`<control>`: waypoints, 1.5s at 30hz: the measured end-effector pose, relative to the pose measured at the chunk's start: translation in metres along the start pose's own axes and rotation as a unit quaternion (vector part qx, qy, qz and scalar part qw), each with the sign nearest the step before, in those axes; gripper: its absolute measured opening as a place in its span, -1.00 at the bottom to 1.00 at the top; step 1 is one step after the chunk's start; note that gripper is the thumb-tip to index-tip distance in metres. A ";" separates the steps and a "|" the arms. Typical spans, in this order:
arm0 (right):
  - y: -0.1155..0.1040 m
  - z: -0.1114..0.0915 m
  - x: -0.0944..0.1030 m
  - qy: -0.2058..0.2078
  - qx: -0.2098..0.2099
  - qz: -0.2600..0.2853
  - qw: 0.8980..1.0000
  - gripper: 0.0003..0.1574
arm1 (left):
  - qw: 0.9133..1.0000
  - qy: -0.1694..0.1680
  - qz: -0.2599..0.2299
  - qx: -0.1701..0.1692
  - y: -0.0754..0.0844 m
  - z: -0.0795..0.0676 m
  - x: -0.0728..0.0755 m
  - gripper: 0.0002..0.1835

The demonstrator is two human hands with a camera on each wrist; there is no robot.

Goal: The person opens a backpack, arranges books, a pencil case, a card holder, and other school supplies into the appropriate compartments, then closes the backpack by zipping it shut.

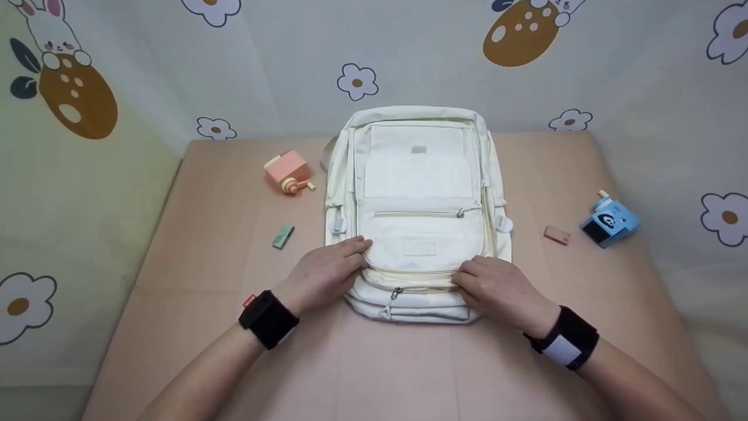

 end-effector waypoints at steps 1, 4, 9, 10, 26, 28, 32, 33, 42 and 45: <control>0.000 0.000 -0.001 0.002 0.004 -0.005 1.000 -0.83 | 1.000 0.010 0.002 0.004 0.003 0.000 0.001 -0.87; 0.000 0.001 -0.002 0.005 0.005 -0.007 1.000 -0.83 | 0.999 0.048 0.009 0.011 0.017 0.000 0.005 -0.90; 0.001 0.001 -0.001 0.009 -0.002 -0.003 1.000 -0.84 | 0.997 0.068 0.026 0.029 0.047 0.000 0.010 -0.73; 0.001 0.001 -0.001 0.011 -0.002 -0.002 1.000 -0.85 | 0.997 0.063 0.030 0.035 0.052 0.000 0.009 -0.68; 0.002 -0.002 -0.004 0.013 0.008 0.008 1.000 -0.85 | 0.994 0.072 -0.004 0.080 0.069 0.002 0.002 -0.88; 0.002 -0.002 -0.005 0.004 0.011 -0.012 1.000 -0.87 | 0.994 0.062 -0.014 0.087 0.067 0.002 0.003 -0.89; 0.002 -0.001 -0.005 -0.008 0.009 -0.034 0.999 -0.89 | 0.993 0.034 -0.032 0.104 0.060 -0.002 0.006 -0.91; 0.002 -0.002 -0.004 -0.008 0.009 -0.036 0.999 -0.89 | 0.993 0.028 -0.034 0.110 0.057 -0.004 0.006 -0.91; 0.000 0.001 -0.001 -0.006 0.006 -0.021 1.000 -0.87 | 0.985 0.015 -0.067 0.158 0.030 -0.022 0.008 -0.90; -0.001 0.003 0.002 -0.014 -0.011 -0.002 1.000 -0.88 | 0.985 0.013 -0.081 0.154 0.029 -0.022 0.008 -0.93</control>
Point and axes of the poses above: each hand's wrist, its own z-axis towards the middle knuckle, its own x-axis out of the back of the hand, y = z × x, the point moved 2 cm from there along z, towards the middle knuckle, and after that the axes turned 13 degrees about z, right-handed, at the moved point
